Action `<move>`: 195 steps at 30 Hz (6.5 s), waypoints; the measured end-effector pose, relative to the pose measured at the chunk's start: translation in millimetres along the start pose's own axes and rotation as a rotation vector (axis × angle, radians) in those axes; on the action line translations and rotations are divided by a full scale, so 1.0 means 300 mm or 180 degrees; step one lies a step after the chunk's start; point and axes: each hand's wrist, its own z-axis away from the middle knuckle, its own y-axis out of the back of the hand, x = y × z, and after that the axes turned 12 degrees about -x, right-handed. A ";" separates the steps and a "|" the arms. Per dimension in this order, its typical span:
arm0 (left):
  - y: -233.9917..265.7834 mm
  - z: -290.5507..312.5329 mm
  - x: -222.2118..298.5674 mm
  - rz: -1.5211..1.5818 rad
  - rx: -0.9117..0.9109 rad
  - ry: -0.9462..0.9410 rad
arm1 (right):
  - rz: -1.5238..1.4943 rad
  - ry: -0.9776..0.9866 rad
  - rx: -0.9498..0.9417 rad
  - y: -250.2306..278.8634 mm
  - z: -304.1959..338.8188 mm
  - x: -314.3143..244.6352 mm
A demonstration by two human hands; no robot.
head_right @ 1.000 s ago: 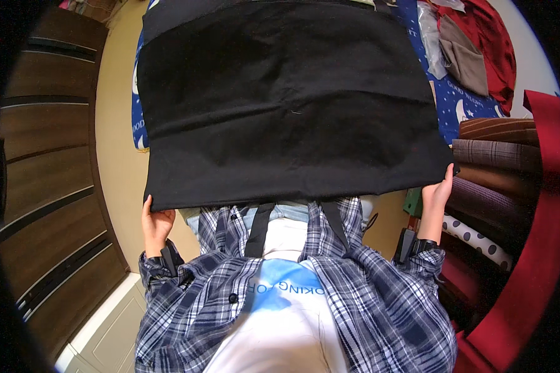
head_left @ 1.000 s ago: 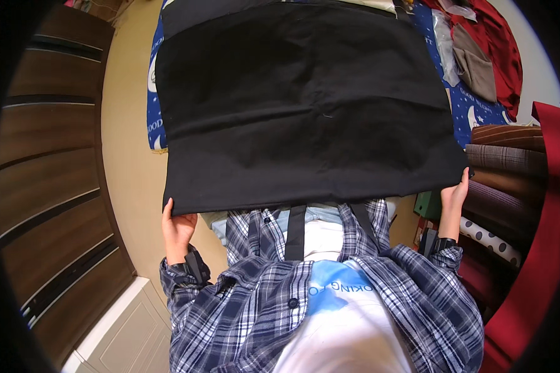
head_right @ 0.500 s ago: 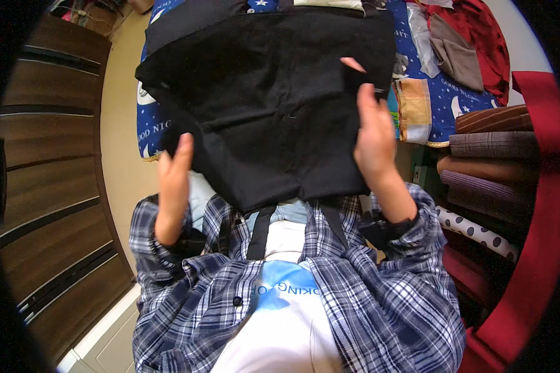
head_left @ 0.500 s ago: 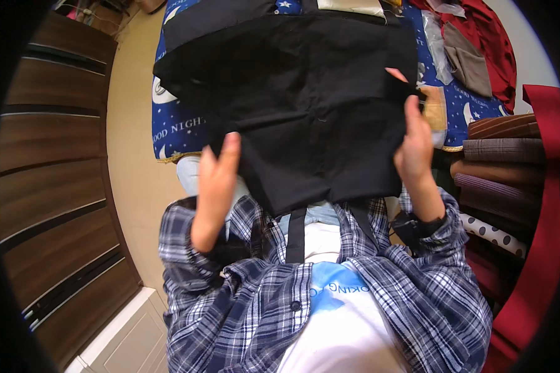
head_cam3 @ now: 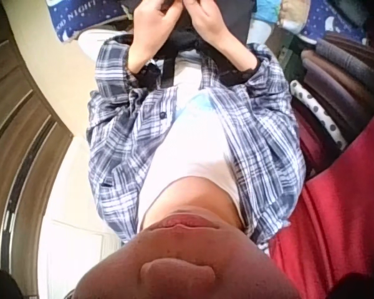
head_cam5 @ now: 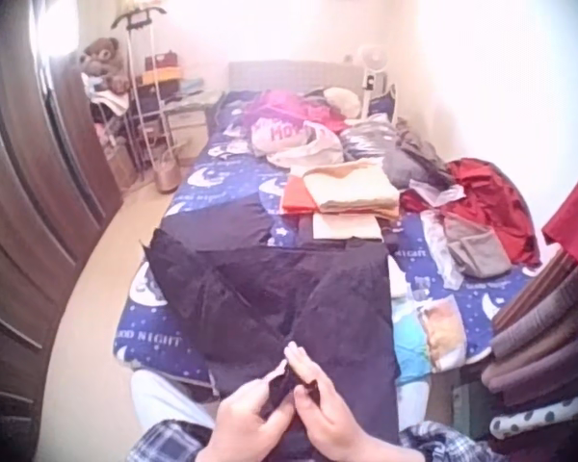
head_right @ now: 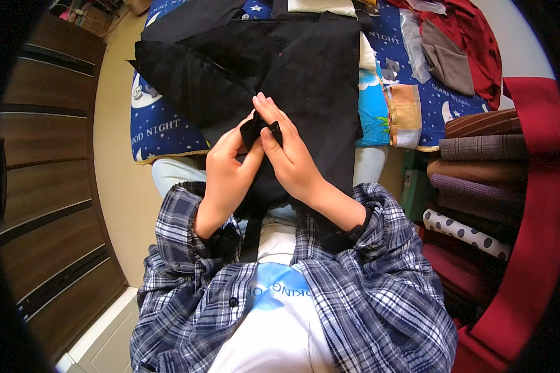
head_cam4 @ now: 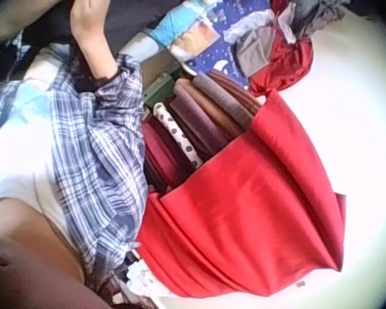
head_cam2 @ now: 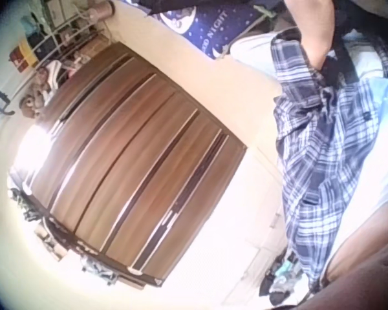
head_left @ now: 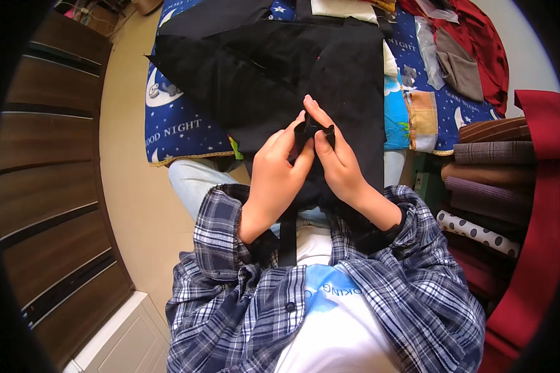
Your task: Sorting and folding pieces of black and colored fabric on a bed.
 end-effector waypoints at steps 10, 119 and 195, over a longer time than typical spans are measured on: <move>-0.036 0.028 -0.016 -0.0355 -0.0094 -0.0369 | 0.0565 0.0167 -0.0103 -0.003 0.008 0.013; 0.260 0.103 -0.072 -0.1443 -0.0630 -0.0874 | -0.3369 -0.1564 -0.1143 -0.025 -0.090 -0.075; 0.206 0.111 -0.114 0.2548 -0.0745 0.1009 | 0.0527 -0.0242 -0.0819 -0.087 -0.027 -0.086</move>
